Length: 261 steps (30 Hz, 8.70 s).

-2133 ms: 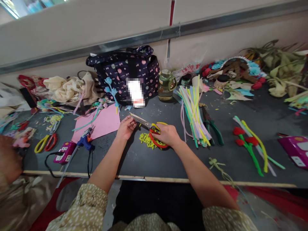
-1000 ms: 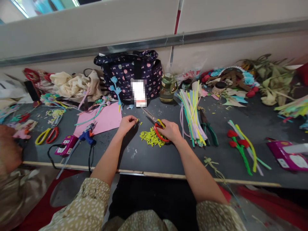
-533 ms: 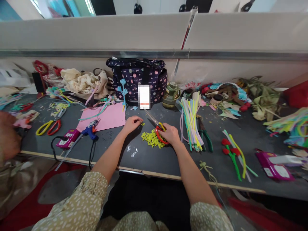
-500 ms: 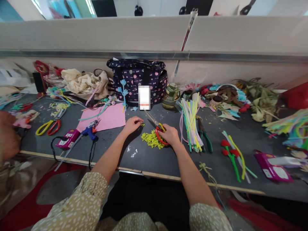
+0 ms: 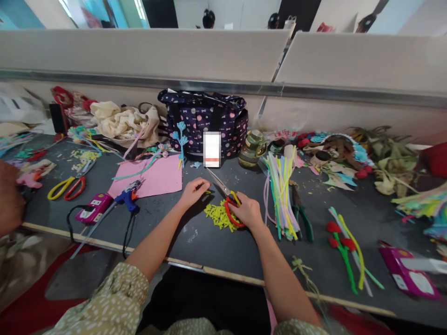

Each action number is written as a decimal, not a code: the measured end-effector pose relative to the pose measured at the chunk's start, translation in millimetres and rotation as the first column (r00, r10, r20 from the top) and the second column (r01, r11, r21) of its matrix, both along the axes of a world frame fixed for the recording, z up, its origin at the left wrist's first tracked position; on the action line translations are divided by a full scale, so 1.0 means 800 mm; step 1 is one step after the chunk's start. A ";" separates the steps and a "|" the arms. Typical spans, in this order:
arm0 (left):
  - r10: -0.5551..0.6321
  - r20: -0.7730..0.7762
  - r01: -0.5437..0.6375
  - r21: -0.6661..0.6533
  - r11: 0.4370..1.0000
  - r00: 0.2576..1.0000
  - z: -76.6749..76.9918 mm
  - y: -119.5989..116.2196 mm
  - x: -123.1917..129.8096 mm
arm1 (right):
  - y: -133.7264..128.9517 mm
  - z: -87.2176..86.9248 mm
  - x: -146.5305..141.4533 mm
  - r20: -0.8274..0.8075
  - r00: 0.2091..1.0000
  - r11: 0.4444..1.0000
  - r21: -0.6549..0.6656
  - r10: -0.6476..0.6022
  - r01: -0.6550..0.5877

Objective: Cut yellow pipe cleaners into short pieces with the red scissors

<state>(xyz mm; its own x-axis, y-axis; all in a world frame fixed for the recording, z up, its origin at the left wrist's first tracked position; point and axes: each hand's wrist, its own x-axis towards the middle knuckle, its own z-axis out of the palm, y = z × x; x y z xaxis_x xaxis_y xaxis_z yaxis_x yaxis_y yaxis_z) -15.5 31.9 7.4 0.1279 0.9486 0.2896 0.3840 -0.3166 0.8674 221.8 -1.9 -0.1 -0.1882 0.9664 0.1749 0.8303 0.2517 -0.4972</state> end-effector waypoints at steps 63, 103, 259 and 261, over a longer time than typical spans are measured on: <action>0.497 0.059 -0.500 0.155 0.852 0.866 -0.011 0.026 -0.026 | 0.005 0.004 0.017 0.081 0.995 0.880 0.475 -0.066 0.019; -0.008 -0.409 0.030 0.046 0.998 0.912 -0.010 0.009 -0.006 | 0.008 0.003 0.010 0.124 0.988 0.907 0.421 -0.090 0.030; 0.223 0.784 0.111 -0.347 0.931 0.580 0.008 0.008 0.003 | -0.008 0.010 -0.003 0.110 0.984 0.940 0.298 0.141 -0.168; 0.239 0.783 0.101 -0.358 0.928 0.574 0.007 0.008 0.004 | -0.008 0.010 -0.003 0.117 0.982 0.940 0.292 0.149 -0.177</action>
